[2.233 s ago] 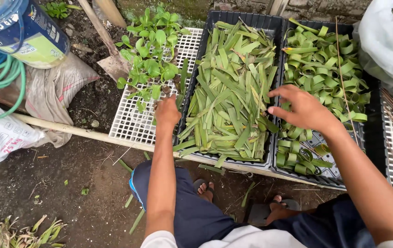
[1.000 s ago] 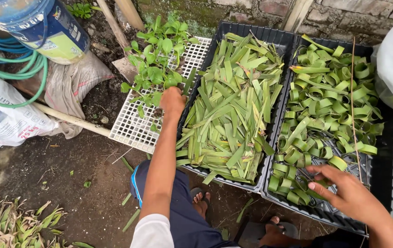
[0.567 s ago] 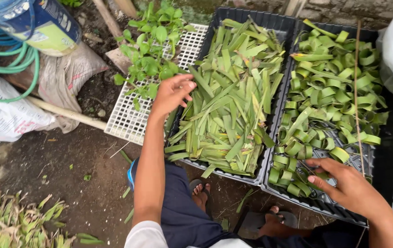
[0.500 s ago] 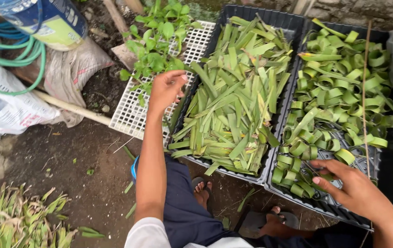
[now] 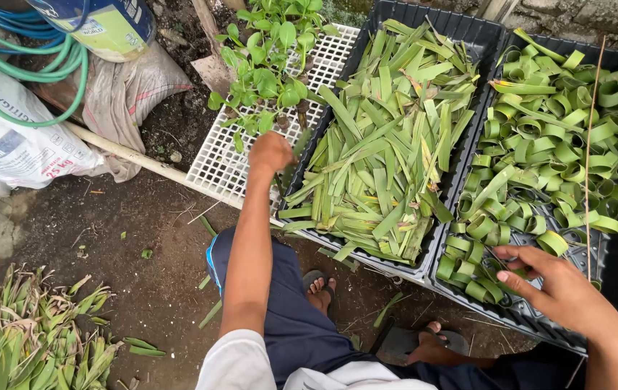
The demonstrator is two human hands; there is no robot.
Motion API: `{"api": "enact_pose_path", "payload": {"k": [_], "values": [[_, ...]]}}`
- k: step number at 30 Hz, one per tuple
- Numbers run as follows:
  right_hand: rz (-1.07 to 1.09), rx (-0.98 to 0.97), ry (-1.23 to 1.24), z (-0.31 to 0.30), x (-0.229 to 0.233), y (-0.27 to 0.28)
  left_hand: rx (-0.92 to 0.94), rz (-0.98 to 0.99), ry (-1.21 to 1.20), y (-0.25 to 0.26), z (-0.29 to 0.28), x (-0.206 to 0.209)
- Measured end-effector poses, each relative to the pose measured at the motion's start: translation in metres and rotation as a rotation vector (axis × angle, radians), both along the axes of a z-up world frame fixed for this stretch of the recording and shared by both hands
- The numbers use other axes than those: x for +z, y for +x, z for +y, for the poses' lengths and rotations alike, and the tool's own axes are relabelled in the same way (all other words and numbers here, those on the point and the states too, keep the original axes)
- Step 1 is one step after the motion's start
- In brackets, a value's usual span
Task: Folding green leaves and pinning them with thin sticks to create small containers.
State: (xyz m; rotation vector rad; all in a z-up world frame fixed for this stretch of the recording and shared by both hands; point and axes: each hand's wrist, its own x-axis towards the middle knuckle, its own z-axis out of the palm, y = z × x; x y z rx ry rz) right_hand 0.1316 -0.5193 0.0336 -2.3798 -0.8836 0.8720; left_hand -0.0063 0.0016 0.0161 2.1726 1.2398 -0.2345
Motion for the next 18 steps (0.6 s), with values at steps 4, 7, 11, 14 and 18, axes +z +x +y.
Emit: {"api": "enact_pose_path", "payload": {"k": [4, 7, 11, 14, 18], "values": [[-0.001, -0.02, 0.035, -0.004, -0.002, 0.002, 0.155, -0.398, -0.168, -0.014, 0.014, 0.017], [-0.023, 0.005, 0.034, -0.005, -0.008, 0.005, 0.188, -0.712, -0.23, -0.018, 0.018, 0.019], [-0.067, 0.034, 0.036, -0.001, -0.004, 0.001, 0.123, -0.797, -0.416, -0.014, 0.001, 0.016], [-0.069, 0.018, 0.056, 0.004, 0.007, -0.006, -0.037, -0.773, -0.526, 0.001, -0.021, 0.006], [-0.092, 0.075, 0.07, 0.008, 0.017, -0.008, -0.281, -0.415, -0.39, 0.009, -0.055, 0.033]]}}
